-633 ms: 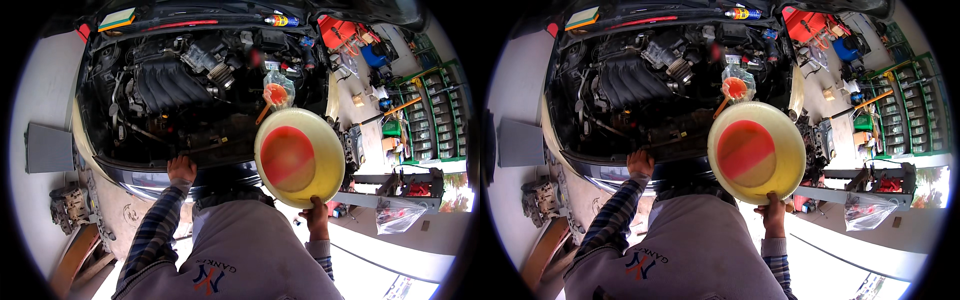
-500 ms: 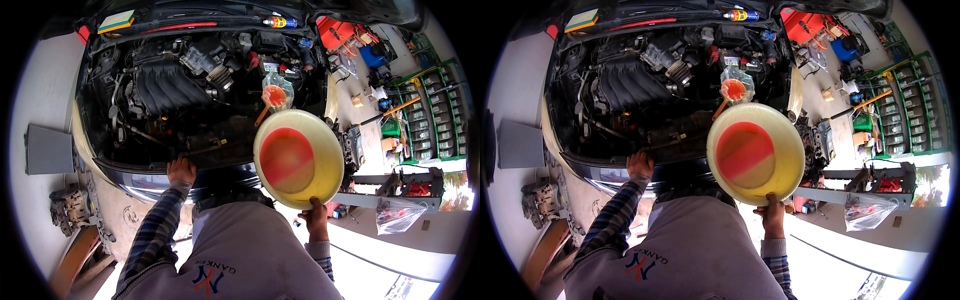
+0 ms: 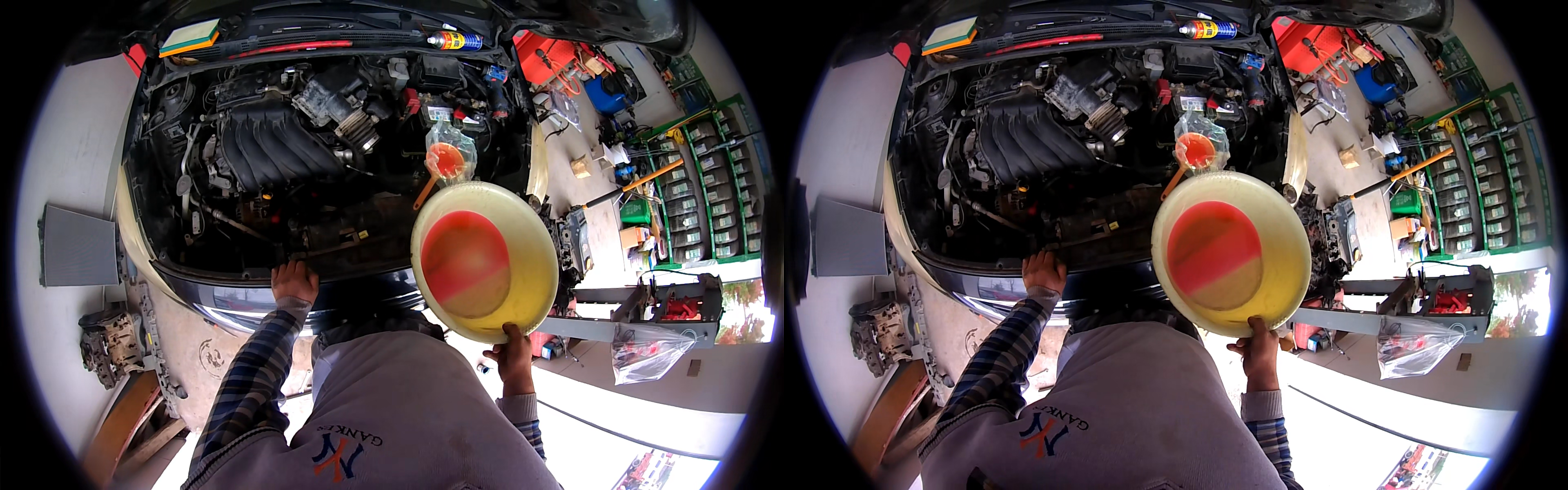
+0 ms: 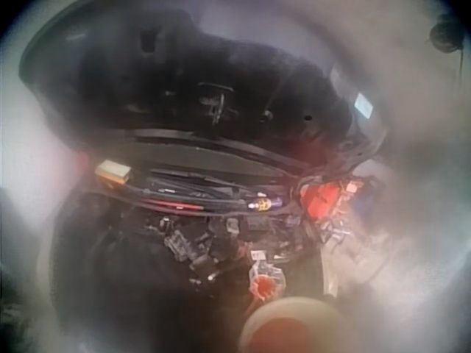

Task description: The person pours a red liquid from a yellow bowl into a car engine using a funnel. The person repeatedly lifts the bowl, pours the liquid, and then sets the bowl down on the floor. The person also handles a plastic bag containing the funnel and wipes the engine area with a cloth.

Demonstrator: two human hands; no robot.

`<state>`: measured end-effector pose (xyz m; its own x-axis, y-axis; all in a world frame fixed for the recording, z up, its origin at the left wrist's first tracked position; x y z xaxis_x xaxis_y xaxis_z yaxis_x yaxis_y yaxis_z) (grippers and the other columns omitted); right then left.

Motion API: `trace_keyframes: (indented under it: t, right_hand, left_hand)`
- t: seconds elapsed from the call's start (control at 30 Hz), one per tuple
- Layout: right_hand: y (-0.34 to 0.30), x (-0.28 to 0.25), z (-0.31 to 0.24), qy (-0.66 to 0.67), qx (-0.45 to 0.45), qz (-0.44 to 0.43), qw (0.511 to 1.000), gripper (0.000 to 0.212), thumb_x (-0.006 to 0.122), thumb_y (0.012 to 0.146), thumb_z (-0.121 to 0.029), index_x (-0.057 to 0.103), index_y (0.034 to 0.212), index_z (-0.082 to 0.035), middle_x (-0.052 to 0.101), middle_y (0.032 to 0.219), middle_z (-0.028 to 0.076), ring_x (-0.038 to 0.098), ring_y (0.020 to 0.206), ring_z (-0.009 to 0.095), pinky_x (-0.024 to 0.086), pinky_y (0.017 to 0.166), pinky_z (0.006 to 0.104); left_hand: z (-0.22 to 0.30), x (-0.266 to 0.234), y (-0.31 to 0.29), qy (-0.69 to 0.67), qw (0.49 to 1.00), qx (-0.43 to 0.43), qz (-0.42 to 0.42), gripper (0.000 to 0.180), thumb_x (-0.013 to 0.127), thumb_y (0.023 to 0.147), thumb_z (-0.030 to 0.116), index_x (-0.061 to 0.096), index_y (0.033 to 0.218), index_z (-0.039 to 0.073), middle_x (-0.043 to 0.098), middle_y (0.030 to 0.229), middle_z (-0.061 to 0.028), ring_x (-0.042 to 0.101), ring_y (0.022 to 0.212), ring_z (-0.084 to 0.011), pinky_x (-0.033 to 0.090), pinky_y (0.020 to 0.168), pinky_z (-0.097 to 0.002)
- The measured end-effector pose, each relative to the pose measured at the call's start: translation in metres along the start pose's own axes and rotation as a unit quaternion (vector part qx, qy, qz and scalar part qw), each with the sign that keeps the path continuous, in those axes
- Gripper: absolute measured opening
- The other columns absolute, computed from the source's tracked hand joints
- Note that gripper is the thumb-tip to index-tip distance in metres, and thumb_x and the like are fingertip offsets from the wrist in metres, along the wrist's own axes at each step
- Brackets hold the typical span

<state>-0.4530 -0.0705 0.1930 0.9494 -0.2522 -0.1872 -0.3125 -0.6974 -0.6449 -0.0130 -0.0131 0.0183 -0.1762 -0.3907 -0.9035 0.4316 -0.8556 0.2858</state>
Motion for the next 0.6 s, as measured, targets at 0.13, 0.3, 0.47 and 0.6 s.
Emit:
trace_keyframes:
  t: [0.13, 0.3, 0.47, 0.6]
  right_hand:
    - [-0.0018, 0.0013, -0.0015, -0.016, 0.015, -0.002, 1.000, 0.030, 0.057, 0.092, -0.028, 0.058, 0.100, 0.001, 0.053, 0.063, 0.005, 0.056, 0.050, 0.014, 0.059, 0.048, 0.0332]
    - [0.0022, -0.0011, 0.0020, 0.005, 0.003, 0.007, 1.000, 0.033, 0.057, 0.091, -0.026, 0.059, 0.101, 0.006, 0.055, 0.059, 0.009, 0.058, 0.045, 0.019, 0.061, 0.048, 0.0349]
    - [-0.0015, 0.0014, 0.0006, 0.006, 0.006, 0.003, 1.000, 0.033, 0.058, 0.091, -0.026, 0.059, 0.102, 0.006, 0.055, 0.059, 0.009, 0.058, 0.045, 0.018, 0.061, 0.048, 0.0355]
    - [-0.0026, 0.0011, 0.0008, 0.009, 0.001, 0.001, 1.000, 0.034, 0.058, 0.091, -0.026, 0.059, 0.102, 0.006, 0.055, 0.058, 0.009, 0.059, 0.045, 0.019, 0.062, 0.049, 0.0364]
  left_hand:
    - [0.0011, -0.0011, 0.0002, -0.001, 1.000, -0.003, 0.005, 0.018, 0.059, 0.077, 0.024, 0.063, 0.081, 0.006, 0.065, 0.088, -0.0127, 0.060, 0.083, -0.0330, 0.045, 0.084, -0.0473]
    - [0.0022, -0.0046, 0.0012, 0.005, 0.999, -0.013, -0.046, 0.021, 0.055, 0.081, 0.023, 0.064, 0.087, 0.005, 0.065, 0.093, -0.0136, 0.060, 0.087, -0.0338, 0.046, 0.085, -0.0470]
    - [0.0022, -0.0056, 0.0009, 0.000, 0.999, -0.011, -0.041, 0.020, 0.056, 0.081, 0.023, 0.064, 0.086, 0.005, 0.065, 0.092, -0.0135, 0.060, 0.087, -0.0340, 0.046, 0.084, -0.0470]
    - [0.0011, -0.0029, 0.0003, 0.004, 0.999, -0.013, -0.045, 0.022, 0.056, 0.081, 0.024, 0.063, 0.089, 0.004, 0.065, 0.096, -0.0141, 0.060, 0.089, -0.0349, 0.045, 0.086, -0.0475]
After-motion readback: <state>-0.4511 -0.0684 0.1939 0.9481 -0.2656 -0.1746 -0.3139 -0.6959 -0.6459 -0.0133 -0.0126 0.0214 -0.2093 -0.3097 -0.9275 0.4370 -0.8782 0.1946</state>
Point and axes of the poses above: each hand's wrist, its own y-axis towards the middle knuckle, its own x-axis out of the palm, z = x × y, the point moved 2 cm from there along y, towards the middle knuckle
